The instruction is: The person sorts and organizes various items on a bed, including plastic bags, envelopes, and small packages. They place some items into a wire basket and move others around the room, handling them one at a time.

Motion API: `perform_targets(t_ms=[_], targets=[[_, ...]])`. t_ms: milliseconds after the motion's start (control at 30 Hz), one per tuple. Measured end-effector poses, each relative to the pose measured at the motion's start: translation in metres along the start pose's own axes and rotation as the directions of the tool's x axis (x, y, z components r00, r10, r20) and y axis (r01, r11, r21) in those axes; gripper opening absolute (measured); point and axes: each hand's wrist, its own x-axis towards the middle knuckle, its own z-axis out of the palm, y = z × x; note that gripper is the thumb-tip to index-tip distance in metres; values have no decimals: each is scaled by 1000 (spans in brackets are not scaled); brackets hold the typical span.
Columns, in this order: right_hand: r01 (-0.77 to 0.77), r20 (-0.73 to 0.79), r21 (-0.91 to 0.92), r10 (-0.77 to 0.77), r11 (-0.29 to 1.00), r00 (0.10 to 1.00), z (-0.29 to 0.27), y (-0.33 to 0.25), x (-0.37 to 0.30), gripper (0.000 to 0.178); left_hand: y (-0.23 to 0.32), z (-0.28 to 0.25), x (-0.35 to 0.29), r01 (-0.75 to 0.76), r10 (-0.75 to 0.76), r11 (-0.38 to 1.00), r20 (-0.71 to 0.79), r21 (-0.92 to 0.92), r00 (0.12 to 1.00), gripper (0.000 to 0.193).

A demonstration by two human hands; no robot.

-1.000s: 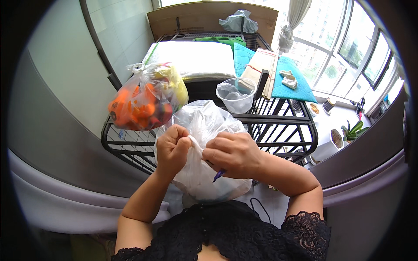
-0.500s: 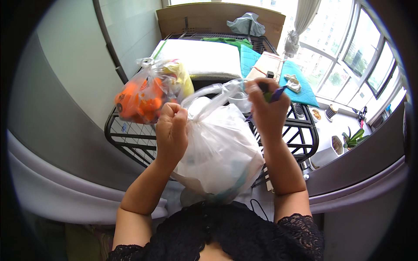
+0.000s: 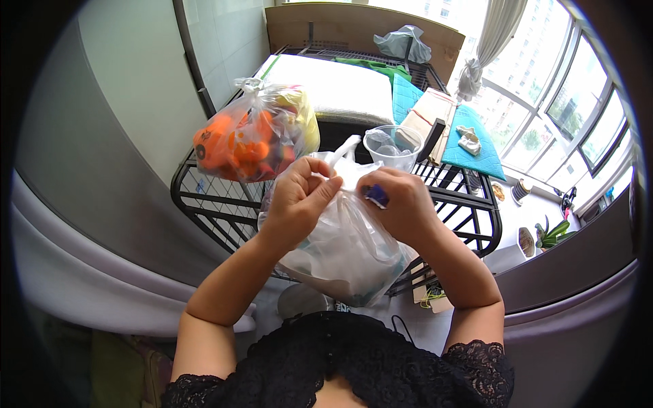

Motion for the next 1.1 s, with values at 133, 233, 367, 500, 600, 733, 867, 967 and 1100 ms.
perform_targets(t_ms=[133, 233, 367, 500, 600, 733, 867, 967, 1100], targets=[[-142, -342, 147, 185, 979, 921, -21, 10, -8, 12, 13, -32, -1, -181, 230, 913, -95, 366, 969, 23], [-229, -383, 231, 305, 946, 872, -34, 26, -26, 11, 30, -44, 7, -241, 380, 900, -381, 364, 843, 7], [-343, -202, 355, 430, 869, 880, -50, 35, -44, 13, 64, -58, 17, -212, 228, 974, -383, 85, 895, 9], [-393, -26, 264, 414, 881, 910, -67, 38, -43, 17, 115, -56, 28, -41, 25, 972, -75, -229, 997, 23], [-398, 126, 250, 378, 883, 917, -89, 36, -33, 17, 150, -45, 35, 94, -39, 939, 168, -332, 985, 27], [-171, -200, 595, 351, 785, 915, -137, 17, 4, 15, 153, 0, 39, -3, 23, 996, 225, -88, 974, 37], [-214, 48, 653, 243, 726, 969, -102, -56, 61, 19, 149, 22, 43, 59, -60, 998, 153, 7, 986, 52], [-510, 520, 535, 212, 674, 827, -33, -40, 72, 49, 148, 15, 49, 40, -31, 998, 176, -49, 984, 57], [-479, 610, 263, 240, 837, 755, -25, -27, 58, 84, 150, 12, 54, 75, -61, 995, 182, -72, 981, 56]])
